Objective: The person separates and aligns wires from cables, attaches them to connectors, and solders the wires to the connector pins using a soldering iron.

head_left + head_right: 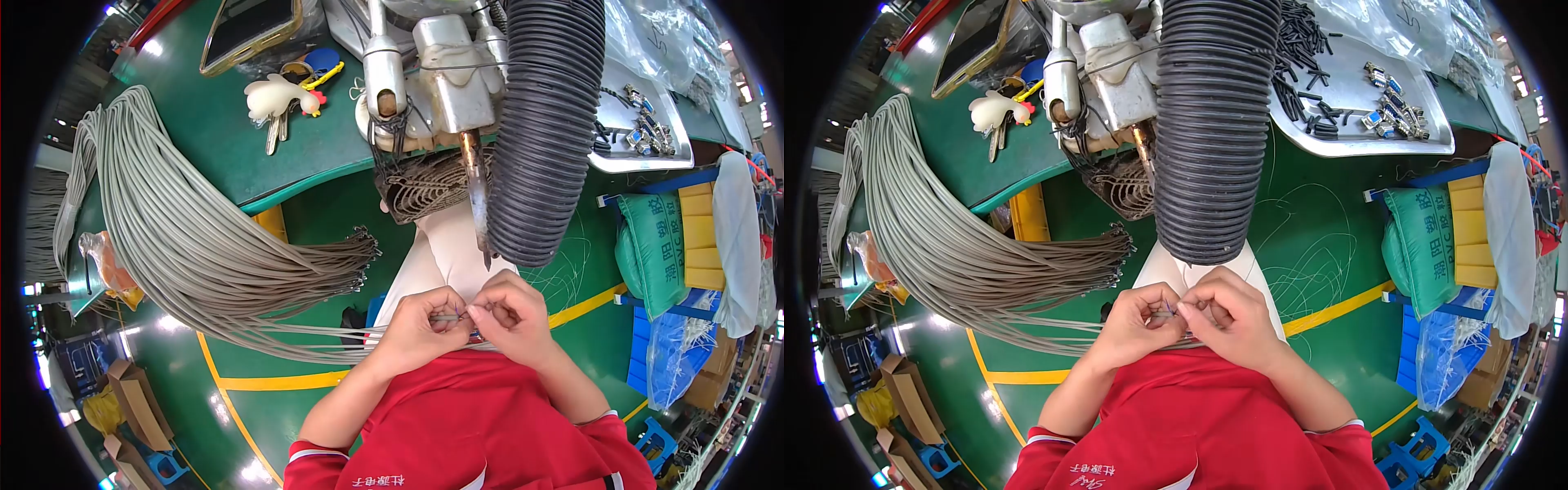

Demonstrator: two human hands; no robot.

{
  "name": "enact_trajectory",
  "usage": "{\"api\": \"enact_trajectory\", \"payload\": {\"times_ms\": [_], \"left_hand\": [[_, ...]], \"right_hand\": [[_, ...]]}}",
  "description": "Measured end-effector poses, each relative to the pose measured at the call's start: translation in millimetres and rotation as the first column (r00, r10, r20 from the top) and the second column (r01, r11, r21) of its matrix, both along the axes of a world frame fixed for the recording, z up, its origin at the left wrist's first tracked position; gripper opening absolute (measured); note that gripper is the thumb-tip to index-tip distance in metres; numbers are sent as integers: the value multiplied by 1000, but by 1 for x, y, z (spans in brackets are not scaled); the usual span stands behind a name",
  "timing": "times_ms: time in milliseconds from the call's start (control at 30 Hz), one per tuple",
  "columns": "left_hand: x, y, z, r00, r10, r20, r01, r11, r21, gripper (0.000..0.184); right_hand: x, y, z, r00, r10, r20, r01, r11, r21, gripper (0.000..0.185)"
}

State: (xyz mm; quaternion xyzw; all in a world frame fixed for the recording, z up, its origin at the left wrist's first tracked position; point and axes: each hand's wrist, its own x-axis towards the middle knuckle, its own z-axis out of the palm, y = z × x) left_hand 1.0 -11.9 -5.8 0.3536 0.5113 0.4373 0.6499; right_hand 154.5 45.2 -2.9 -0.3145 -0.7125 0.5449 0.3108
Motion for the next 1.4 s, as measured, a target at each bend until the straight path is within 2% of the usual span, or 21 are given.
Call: {"api": "enact_trajectory", "payload": {"times_ms": [33, 133, 267, 333, 367, 433, 467, 567, 600, 633, 700, 733, 767, 800, 833, 900, 967, 1133, 1233, 1400], "left_hand": [[-1, -1, -3, 1000, 0, -6, 0, 1000, 5, 5], [0, -2, -8, 1000, -4, -17, 4, 1000, 17, 6], [4, -2, -7, 993, 9, -121, 1, 997, 79, 8], [2, -2, -3, 972, -37, -233, 57, 995, 81, 11], [1, -2, -2, 956, -58, -288, 85, 993, 79, 12], [1, -2, -2, 962, -27, -272, 50, 996, 80, 12], [2, -2, -2, 967, 3, -255, 18, 997, 79, 12], [7, -2, -6, 975, 95, -200, -75, 992, 104, 12], [10, -2, -8, 975, 157, -159, -137, 982, 126, 12], [11, -2, -10, 969, 217, -116, -200, 969, 146, 11], [11, -3, -11, 977, 207, -53, -198, 970, 142, 11], [10, -4, -11, 980, 199, 9, -199, 970, 137, 10], [9, -4, -12, 979, 191, 72, -199, 971, 133, 9], [9, -4, -11, 979, 188, 74, -197, 971, 134, 9], [8, -4, -10, 974, 182, 134, -197, 974, 114, 9], [5, -5, -8, 952, 174, 252, -198, 978, 73, 8], [3, -5, -5, 946, 190, 264, -211, 976, 55, 8], [0, -5, -6, 932, 224, 285, -243, 970, 31, 7], [3, -4, -5, 937, 219, 272, -240, 970, 45, 7], [2, -5, -4, 953, 204, 223, -221, 974, 56, 8]], "right_hand": [[0, -1, 1, 1000, -9, 7, 9, 995, 95, 15], [-3, 2, 10, 998, 1, 57, -3, 999, 43, 15], [-2, 7, 8, 996, 30, 83, -32, 999, 32, 16], [-2, 7, 5, 995, 44, 84, -47, 998, 39, 16], [-2, 7, 4, 996, 31, 85, -40, 994, 98, 15], [-2, 5, 1, 996, 5, 84, -23, 977, 214, 14], [-1, 5, -2, 996, 5, 84, -23, 976, 215, 14], [-1, 3, -8, 996, -85, 30, 47, 779, 626, 11], [0, 2, -7, 996, -88, 30, 50, 778, 626, 11], [0, 0, -3, 992, -113, 56, 66, 846, 529, 11], [2, -1, 2, 982, -152, 116, 109, 943, 315, 10], [3, -1, 2, 981, -156, 117, 112, 942, 316, 10], [5, 1, 1, 990, -114, 80, 107, 991, 83, 9], [7, 2, 1, 996, -81, 33, 85, 984, -154, 8], [7, 4, 0, 998, -59, -22, 47, 923, -381, 7], [6, 4, 3, 991, -120, -55, 83, 892, -445, 7], [3, 4, 6, 965, -240, -105, 138, 807, -575, 8], [8, 7, 12, 981, -175, -83, 120, 886, -447, 10], [6, 5, 15, 999, -46, -16, 40, 957, -289, 11], [7, 5, 6, 997, -69, -43, 53, 953, -300, 7]]}}
